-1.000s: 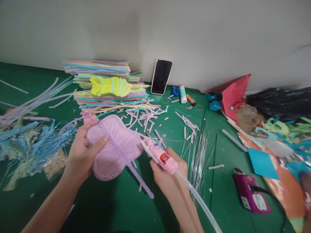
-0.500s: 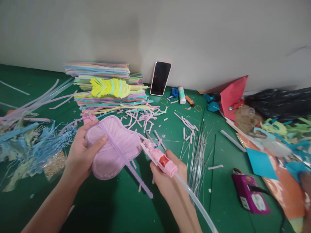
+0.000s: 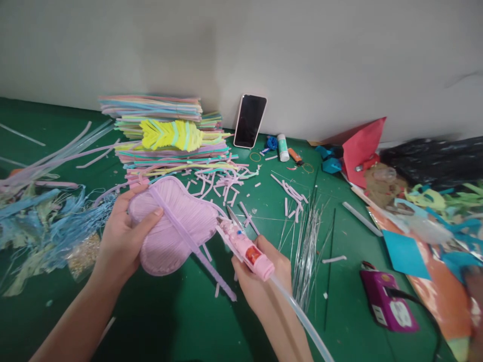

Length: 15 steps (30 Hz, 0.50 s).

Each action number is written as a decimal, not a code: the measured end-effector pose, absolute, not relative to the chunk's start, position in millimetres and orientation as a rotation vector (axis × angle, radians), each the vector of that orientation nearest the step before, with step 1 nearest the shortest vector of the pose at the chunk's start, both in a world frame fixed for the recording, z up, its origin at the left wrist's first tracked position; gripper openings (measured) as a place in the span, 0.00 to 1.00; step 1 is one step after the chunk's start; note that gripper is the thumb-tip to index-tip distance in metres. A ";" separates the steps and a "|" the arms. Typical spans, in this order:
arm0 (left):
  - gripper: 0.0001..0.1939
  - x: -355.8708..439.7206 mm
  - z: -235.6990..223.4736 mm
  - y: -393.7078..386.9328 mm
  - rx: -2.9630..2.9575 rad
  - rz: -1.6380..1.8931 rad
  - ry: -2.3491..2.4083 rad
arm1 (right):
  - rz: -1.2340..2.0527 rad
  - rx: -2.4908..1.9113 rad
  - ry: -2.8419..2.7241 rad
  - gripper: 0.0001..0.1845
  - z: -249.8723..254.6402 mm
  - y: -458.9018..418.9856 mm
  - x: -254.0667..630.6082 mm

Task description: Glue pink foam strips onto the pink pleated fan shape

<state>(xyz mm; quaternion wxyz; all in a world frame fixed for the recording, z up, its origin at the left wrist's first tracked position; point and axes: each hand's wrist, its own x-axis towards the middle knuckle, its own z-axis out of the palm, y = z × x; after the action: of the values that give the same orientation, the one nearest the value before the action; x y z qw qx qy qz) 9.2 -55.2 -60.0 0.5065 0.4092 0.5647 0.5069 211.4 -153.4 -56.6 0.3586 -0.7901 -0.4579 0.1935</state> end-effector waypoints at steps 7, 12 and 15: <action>0.30 5.6 -64.6 -53.7 1.002 1.230 1.369 | 0.517 -2.004 -1.300 0.15 -63.1 -153.4 221.7; 0.30 6.0 -62.0 -53.4 0.963 1.259 1.364 | 0.450 -2.036 -1.275 0.16 -63.6 -154.8 219.5; 0.30 7.0 -58.8 -53.0 0.945 1.269 1.371 | 0.407 -2.068 -1.233 0.14 -63.0 -156.5 213.6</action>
<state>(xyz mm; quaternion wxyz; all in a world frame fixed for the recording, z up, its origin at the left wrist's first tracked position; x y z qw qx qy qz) 7.0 -53.0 -58.8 0.5004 0.3910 0.5670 0.5247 213.6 -156.5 -63.0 0.3428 -0.7954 -0.4745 0.1566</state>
